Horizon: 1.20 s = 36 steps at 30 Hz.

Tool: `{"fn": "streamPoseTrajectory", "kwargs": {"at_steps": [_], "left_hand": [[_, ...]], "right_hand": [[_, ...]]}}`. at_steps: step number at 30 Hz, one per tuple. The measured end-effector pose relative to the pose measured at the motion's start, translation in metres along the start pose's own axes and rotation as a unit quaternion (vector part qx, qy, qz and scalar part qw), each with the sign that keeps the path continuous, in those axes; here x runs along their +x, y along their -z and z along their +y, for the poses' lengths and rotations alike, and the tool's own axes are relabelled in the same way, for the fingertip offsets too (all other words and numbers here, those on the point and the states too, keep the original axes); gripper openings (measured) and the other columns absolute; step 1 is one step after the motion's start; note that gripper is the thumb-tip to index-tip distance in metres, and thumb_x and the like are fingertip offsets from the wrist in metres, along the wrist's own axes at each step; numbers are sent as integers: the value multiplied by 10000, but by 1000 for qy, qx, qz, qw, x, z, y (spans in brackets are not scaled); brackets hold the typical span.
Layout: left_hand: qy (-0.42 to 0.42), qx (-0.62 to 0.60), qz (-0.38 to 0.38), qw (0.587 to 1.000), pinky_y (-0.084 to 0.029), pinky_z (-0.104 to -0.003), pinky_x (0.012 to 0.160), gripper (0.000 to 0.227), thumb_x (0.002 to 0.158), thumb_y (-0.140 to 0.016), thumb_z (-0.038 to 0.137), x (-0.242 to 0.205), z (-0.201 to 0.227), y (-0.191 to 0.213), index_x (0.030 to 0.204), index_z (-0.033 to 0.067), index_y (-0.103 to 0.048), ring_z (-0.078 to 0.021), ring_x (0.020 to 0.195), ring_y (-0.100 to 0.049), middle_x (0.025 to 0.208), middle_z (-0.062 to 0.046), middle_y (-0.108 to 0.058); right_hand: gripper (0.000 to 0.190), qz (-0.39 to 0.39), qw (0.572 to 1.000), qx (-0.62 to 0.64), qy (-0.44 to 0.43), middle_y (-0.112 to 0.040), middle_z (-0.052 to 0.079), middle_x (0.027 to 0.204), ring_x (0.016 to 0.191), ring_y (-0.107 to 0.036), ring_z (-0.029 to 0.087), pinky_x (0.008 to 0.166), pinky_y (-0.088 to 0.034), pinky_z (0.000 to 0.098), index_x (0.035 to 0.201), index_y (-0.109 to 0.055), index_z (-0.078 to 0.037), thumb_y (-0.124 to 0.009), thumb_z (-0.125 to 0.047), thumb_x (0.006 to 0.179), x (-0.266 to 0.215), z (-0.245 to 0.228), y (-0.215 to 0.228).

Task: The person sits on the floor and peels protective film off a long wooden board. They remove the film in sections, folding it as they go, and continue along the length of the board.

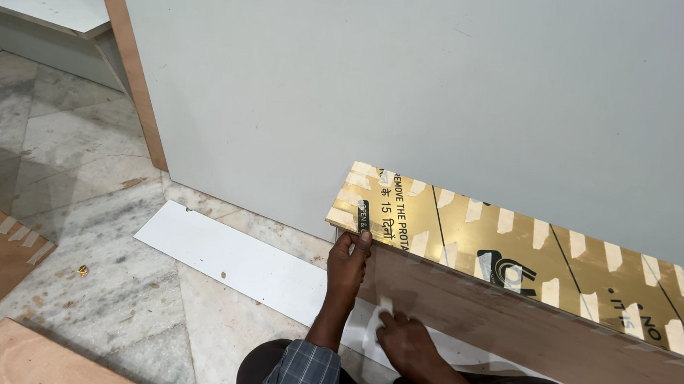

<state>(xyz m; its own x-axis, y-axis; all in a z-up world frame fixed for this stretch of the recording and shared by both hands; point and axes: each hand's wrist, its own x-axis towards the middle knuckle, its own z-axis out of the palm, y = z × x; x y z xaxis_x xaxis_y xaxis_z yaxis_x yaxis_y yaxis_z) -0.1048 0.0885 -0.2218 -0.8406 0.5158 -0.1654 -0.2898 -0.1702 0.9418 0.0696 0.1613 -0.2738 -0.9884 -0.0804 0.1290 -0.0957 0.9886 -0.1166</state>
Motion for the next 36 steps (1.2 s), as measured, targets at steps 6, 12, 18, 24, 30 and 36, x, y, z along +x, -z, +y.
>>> {"fn": "streamPoseTrajectory", "kwargs": {"at_steps": [6, 12, 18, 24, 30, 36], "left_hand": [[-3, 0, -83, 997, -455, -225, 571, 520, 1014, -557, 584, -14, -26, 13, 949, 76, -640, -77, 675, -556, 818, -20, -600], [114, -42, -240, 963, -546, -280, 605, 420, 1051, -535, 394, -71, -50, 11, 1246, 28, -605, -144, 717, -658, 944, -63, -665], [76, -55, -203, 975, -501, -248, 530, 476, 1033, -535, 238, -96, -22, 7, 1494, 155, -447, -112, 607, -620, 962, -88, -694], [50, -118, -168, 978, -462, -236, 454, 348, 1055, -465, 214, -97, -22, 12, 1349, 38, -528, -86, 533, -581, 1042, -134, -762], [56, -115, -139, 982, -388, -208, 434, 328, 1065, -548, 168, -86, -29, 9, 1349, 4, -565, -52, 531, -508, 1075, -148, -714], [39, -121, -146, 981, -607, -273, 762, 583, 917, -636, 80, -79, -18, 0, 1468, 67, -447, -132, 999, -745, 1328, -62, -636]], "right_hand": [[258, -67, 829, 516, -206, -738, 131, 913, 815, -706, 221, 699, -556, 325, 1029, -755, -14, -730, -257, 947, -18, 9, -17], [244, 124, 862, 428, -243, -753, 97, 882, 718, -736, 191, 649, -584, 341, 1087, -744, -70, -700, -234, 912, 4, 22, 43], [287, 172, 922, 224, -264, -715, 74, 862, 686, -731, 229, 595, -547, 378, 1144, -746, -118, -707, -246, 891, 10, -4, 97], [203, 282, 929, 73, -229, -700, 65, 934, 796, -701, 270, 645, -546, 414, 1096, -750, -122, -661, -168, 920, 20, 11, 140], [134, 194, 938, 33, -286, -679, 38, 1018, 1009, -635, 250, 820, -537, 423, 978, -761, -125, -656, -136, 896, 57, 63, 171], [88, 190, 936, 45, -294, -657, 25, 982, 971, -630, 247, 773, -539, 420, 927, -744, -122, -679, -147, 873, 63, 67, 159]]}}
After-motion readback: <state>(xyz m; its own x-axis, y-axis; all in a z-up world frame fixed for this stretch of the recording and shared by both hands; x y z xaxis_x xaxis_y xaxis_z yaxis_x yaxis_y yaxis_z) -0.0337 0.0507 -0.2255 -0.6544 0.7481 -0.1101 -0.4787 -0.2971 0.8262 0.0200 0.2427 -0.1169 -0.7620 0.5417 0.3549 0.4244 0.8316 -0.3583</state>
